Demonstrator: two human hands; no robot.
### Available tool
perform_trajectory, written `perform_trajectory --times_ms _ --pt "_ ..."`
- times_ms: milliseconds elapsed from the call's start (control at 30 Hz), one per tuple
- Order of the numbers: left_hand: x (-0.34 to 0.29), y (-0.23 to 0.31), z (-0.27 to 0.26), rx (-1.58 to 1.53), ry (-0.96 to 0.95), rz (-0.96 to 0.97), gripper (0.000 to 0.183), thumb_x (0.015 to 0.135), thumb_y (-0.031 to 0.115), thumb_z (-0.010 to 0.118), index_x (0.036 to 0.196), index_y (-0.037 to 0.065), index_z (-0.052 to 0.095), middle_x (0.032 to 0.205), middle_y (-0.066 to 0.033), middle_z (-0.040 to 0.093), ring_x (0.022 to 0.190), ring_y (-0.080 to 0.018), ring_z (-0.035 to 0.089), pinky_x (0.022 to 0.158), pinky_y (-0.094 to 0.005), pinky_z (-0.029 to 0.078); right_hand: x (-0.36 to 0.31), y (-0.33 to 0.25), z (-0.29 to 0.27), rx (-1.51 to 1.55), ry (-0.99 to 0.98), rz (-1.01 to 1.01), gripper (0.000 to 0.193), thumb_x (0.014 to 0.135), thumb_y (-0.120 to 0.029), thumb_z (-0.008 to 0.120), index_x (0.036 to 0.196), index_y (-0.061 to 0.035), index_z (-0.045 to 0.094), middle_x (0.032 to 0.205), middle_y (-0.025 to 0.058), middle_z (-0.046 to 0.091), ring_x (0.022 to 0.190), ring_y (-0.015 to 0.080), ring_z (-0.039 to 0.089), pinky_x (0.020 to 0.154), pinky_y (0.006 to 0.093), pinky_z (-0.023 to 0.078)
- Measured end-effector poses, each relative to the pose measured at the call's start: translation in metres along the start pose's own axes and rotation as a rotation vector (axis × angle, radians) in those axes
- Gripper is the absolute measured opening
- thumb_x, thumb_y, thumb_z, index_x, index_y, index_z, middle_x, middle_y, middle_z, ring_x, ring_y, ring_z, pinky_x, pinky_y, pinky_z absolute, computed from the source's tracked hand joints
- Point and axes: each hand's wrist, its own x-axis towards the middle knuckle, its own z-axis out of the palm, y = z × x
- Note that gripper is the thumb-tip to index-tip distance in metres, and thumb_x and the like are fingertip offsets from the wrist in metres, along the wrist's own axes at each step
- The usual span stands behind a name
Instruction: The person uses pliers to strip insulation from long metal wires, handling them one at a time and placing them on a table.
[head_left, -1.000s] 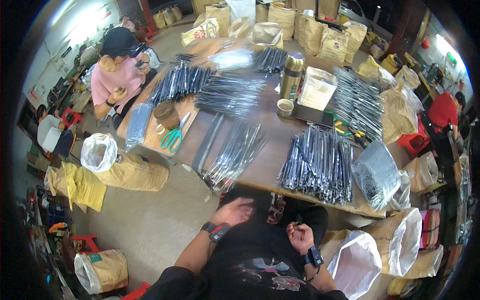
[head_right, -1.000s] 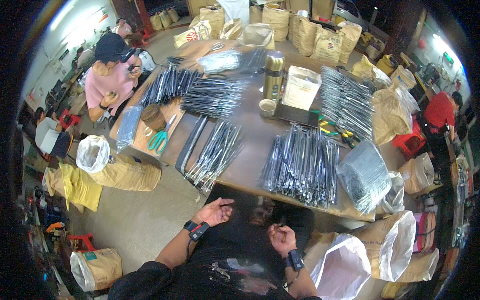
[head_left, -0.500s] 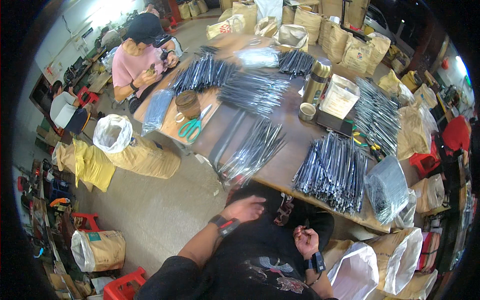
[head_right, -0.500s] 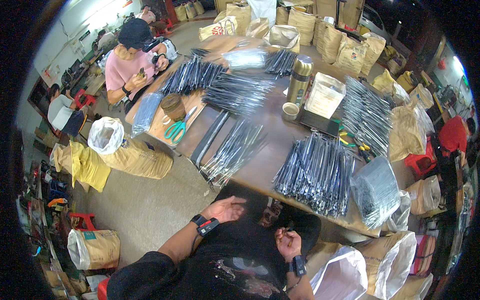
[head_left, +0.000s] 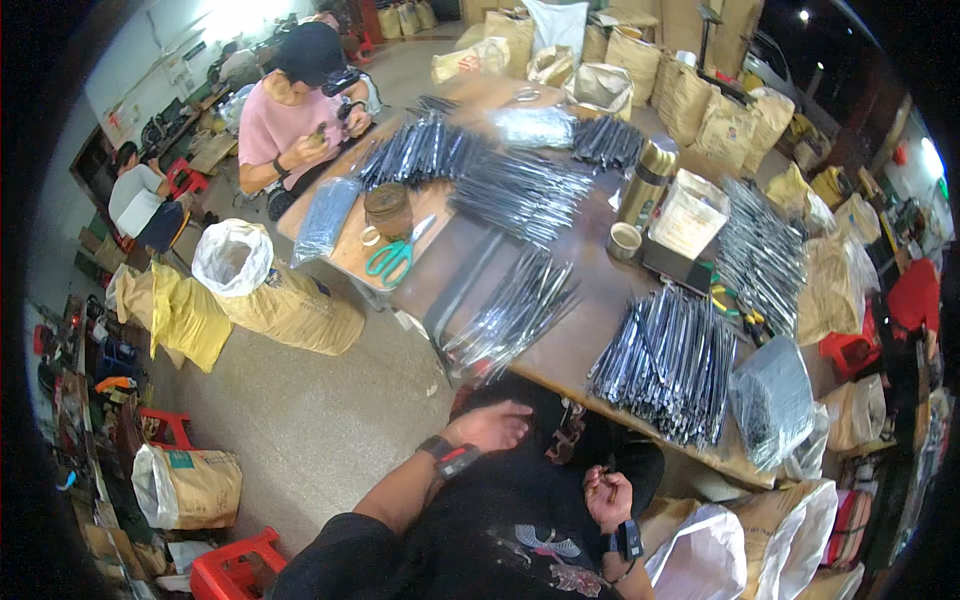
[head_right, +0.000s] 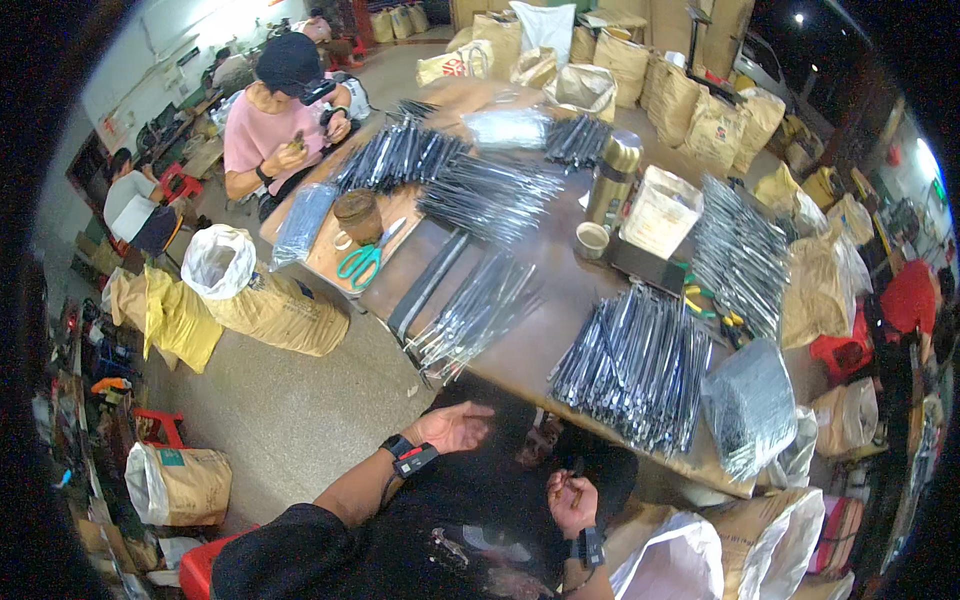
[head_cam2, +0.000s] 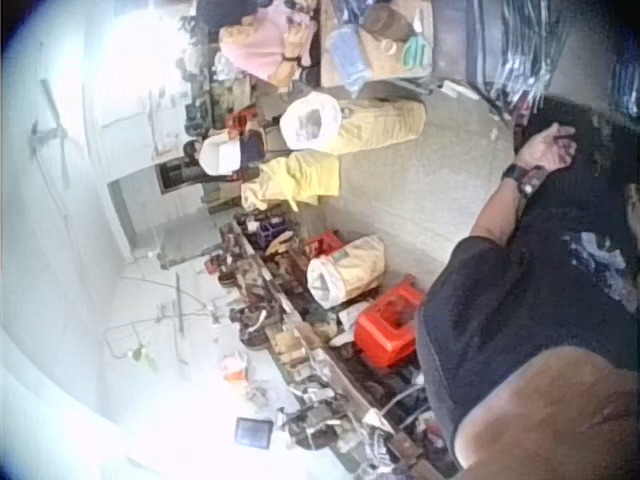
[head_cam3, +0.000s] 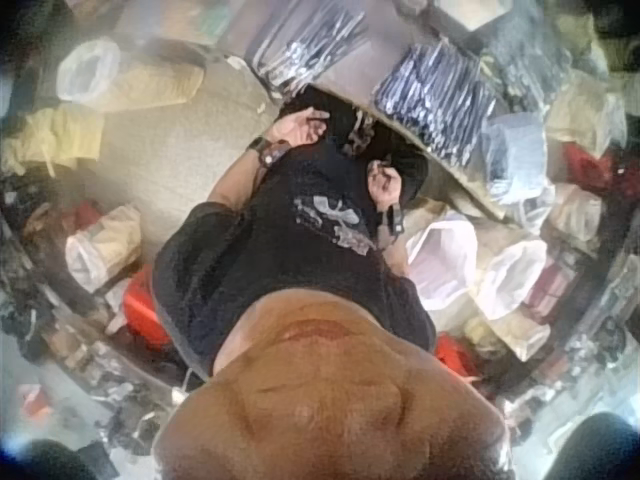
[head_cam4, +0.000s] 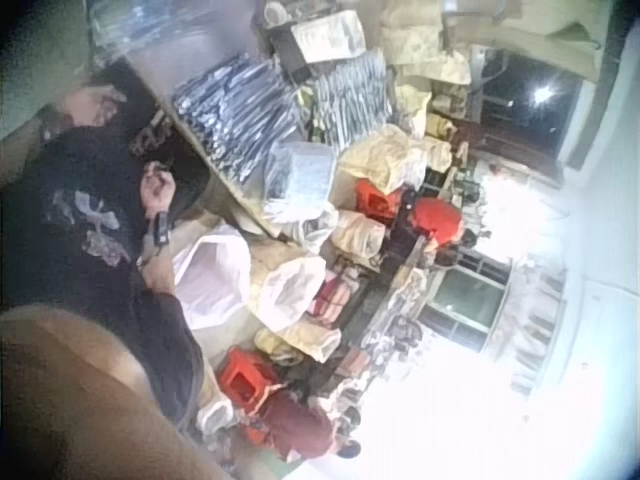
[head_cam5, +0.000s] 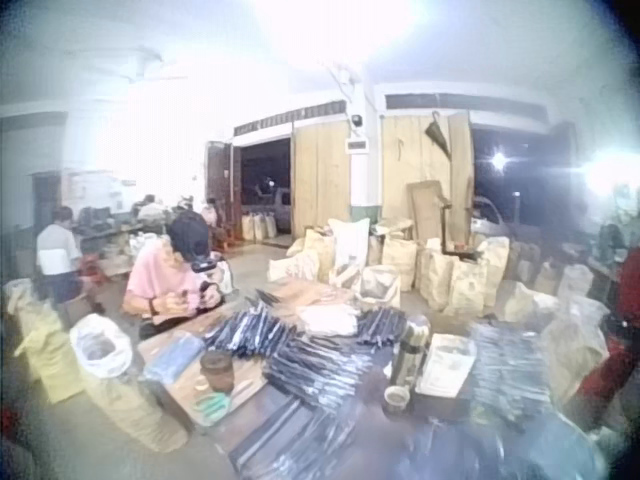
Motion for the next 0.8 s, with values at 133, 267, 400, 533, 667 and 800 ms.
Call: perform_trajectory --times_ms 133,267,400,533,667,800 --pt "0.002 -0.001 -0.003 -0.014 -0.024 -0.006 0.043 0.092 0.034 0.044 0.122 0.004 0.045 0.099 -0.0123 0.059 0.085 -0.0204 0.058 0.072 -0.0328 0.048 0.0 0.0 -0.006 0.001 -0.007 0.0 0.016 0.066 -0.004 0.046 0.078 0.0047 0.052 0.079 0.016 0.055 0.074 0.0268 0.055 0.066 0.0302 0.05" --pt "0.003 -0.005 -0.005 0.004 -0.001 -0.003 0.041 0.093 0.034 0.044 0.122 0.005 0.046 0.097 -0.0117 0.059 0.083 -0.0194 0.057 0.072 -0.0309 0.048 -0.005 0.005 0.004 0.034 -0.048 0.03 0.018 0.067 -0.005 0.046 0.081 0.0051 0.052 0.079 0.0164 0.055 0.074 0.0269 0.055 0.065 0.03 0.05" --pt "0.006 -0.005 -0.002 -0.014 -0.01 -0.031 0.041 0.094 0.034 0.041 0.122 0.005 0.046 0.095 -0.0113 0.058 0.083 -0.0191 0.057 0.072 -0.0297 0.048 -0.003 0.0 -0.001 0.012 -0.045 0.007 0.018 0.067 -0.005 0.046 0.081 0.0053 0.052 0.08 0.0167 0.055 0.075 0.0265 0.055 0.065 0.0301 0.051" --pt "0.001 -0.002 0.007 0.017 0.017 -0.008 0.042 0.094 0.034 0.039 0.122 0.004 0.045 0.095 -0.0117 0.058 0.084 -0.0194 0.057 0.073 -0.0307 0.048 0.002 -0.005 -0.006 -0.017 -0.046 -0.018 0.017 0.067 -0.005 0.046 0.08 0.0049 0.052 0.08 0.0161 0.055 0.074 0.0262 0.055 0.065 0.0303 0.051" --pt "0.006 -0.003 -0.004 -0.028 -0.066 -0.008 0.042 0.094 0.035 0.039 0.122 0.003 0.046 0.096 -0.0114 0.058 0.085 -0.0198 0.057 0.074 -0.0313 0.048 0.002 -0.005 -0.006 -0.019 -0.024 -0.012 0.018 0.068 -0.004 0.046 0.082 0.0048 0.052 0.08 0.0155 0.055 0.074 0.0262 0.055 0.066 0.0302 0.051" --pt "0.004 -0.003 -0.002 -0.029 -0.047 -0.029 0.042 0.094 0.034 0.04 0.122 0.003 0.046 0.098 -0.0114 0.059 0.087 -0.0204 0.057 0.076 -0.032 0.048 0.001 -0.003 -0.008 0.0 -0.048 -0.032 0.02 0.066 -0.003 0.048 0.084 0.0052 0.051 0.08 0.0156 0.054 0.074 0.0258 0.055 0.066 0.0301 0.051"
